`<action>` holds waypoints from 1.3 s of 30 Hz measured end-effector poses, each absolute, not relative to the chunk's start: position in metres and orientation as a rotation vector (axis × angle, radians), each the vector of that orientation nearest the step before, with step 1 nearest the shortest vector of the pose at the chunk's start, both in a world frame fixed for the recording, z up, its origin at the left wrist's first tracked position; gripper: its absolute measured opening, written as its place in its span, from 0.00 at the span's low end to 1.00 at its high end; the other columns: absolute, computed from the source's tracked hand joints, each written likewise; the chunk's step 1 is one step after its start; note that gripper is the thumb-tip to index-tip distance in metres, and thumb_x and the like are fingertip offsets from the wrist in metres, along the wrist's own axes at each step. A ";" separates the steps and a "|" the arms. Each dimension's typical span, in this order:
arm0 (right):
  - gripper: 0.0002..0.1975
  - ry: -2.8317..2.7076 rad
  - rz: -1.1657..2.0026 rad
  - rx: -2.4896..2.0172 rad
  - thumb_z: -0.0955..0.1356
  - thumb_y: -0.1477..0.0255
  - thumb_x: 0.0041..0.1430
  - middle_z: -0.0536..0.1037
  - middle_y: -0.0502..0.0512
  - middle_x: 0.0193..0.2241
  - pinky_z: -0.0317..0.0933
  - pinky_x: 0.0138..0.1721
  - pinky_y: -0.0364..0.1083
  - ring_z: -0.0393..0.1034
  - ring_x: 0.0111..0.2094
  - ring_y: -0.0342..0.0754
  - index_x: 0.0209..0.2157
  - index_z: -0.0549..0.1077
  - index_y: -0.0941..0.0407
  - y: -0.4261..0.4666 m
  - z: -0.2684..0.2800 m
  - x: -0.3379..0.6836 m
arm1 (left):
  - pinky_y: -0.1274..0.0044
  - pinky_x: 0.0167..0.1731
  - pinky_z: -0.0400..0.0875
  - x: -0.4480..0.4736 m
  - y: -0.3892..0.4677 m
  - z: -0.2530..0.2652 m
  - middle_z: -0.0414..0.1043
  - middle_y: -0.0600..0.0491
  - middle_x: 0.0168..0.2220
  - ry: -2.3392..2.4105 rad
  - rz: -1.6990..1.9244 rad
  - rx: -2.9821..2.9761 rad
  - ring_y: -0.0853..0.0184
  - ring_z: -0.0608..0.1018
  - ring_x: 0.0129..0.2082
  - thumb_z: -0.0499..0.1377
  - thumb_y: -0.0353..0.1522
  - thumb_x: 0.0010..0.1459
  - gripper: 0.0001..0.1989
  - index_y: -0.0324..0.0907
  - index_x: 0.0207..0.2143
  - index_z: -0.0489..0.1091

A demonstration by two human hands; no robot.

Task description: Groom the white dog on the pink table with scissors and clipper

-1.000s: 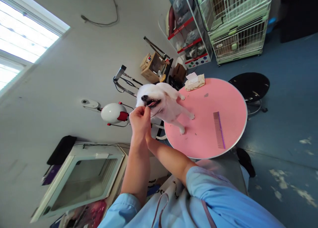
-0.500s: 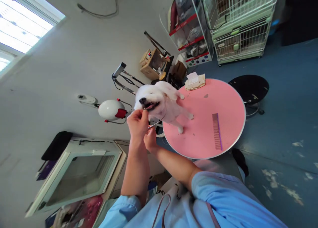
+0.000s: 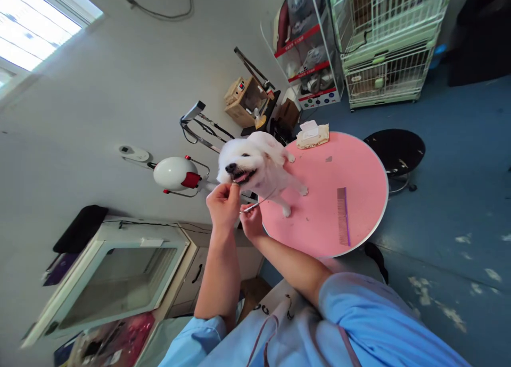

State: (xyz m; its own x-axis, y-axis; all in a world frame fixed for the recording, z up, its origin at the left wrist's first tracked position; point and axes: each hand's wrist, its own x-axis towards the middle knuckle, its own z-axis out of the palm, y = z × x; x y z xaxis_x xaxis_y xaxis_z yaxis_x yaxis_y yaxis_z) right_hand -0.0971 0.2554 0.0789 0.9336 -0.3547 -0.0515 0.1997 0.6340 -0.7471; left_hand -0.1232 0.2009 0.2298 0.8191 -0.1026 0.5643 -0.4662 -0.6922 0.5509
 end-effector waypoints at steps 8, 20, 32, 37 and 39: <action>0.12 0.412 0.135 -1.930 0.65 0.65 0.59 0.79 0.65 0.32 0.62 0.39 0.48 0.74 0.40 0.56 0.28 0.73 0.60 0.075 -0.046 -0.160 | 0.78 0.29 0.65 -0.128 0.248 0.125 0.74 0.50 0.25 -0.032 0.047 1.973 0.68 0.73 0.27 0.64 0.41 0.44 0.15 0.38 0.28 0.77; 0.16 0.562 0.500 -2.679 0.66 0.70 0.59 0.75 0.71 0.43 0.61 0.43 0.51 0.73 0.45 0.56 0.47 0.70 0.64 0.004 -0.071 -0.199 | 0.80 0.24 0.60 -0.125 0.200 0.133 0.63 0.57 0.18 0.001 0.222 1.418 0.75 0.64 0.21 0.67 0.44 0.43 0.19 0.39 0.18 0.65; 0.10 0.131 0.382 -1.819 0.63 0.67 0.57 0.78 0.56 0.29 0.67 0.33 0.46 0.75 0.32 0.49 0.37 0.67 0.57 0.019 -0.026 -0.155 | 0.80 0.20 0.57 -0.137 0.166 0.149 0.60 0.58 0.16 -0.034 0.333 1.474 0.75 0.62 0.18 0.63 0.43 0.50 0.19 0.40 0.18 0.64; 0.22 -0.114 0.190 -1.095 0.72 0.71 0.38 0.77 0.52 0.33 0.69 0.38 0.49 0.75 0.35 0.48 0.37 0.63 0.54 0.092 0.030 -0.126 | 0.82 0.20 0.57 -0.134 0.162 0.185 0.59 0.59 0.15 -0.010 0.415 1.537 0.76 0.61 0.17 0.62 0.40 0.49 0.16 0.40 0.18 0.64; 0.20 -0.141 0.137 -1.038 0.72 0.71 0.39 0.77 0.51 0.32 0.69 0.39 0.49 0.75 0.34 0.47 0.36 0.63 0.54 0.112 0.047 -0.117 | 0.82 0.19 0.56 -0.133 0.160 0.191 0.59 0.59 0.15 0.021 0.428 1.561 0.77 0.60 0.17 0.61 0.39 0.49 0.15 0.40 0.18 0.64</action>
State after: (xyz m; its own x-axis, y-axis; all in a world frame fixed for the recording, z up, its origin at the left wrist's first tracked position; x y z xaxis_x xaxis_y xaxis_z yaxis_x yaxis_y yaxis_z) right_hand -0.1173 0.1121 0.0465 0.9823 0.1799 0.0517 -0.0462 0.5009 -0.8643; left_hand -0.1333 0.1604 0.1908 0.9264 0.2777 0.2541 -0.2509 -0.0478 0.9668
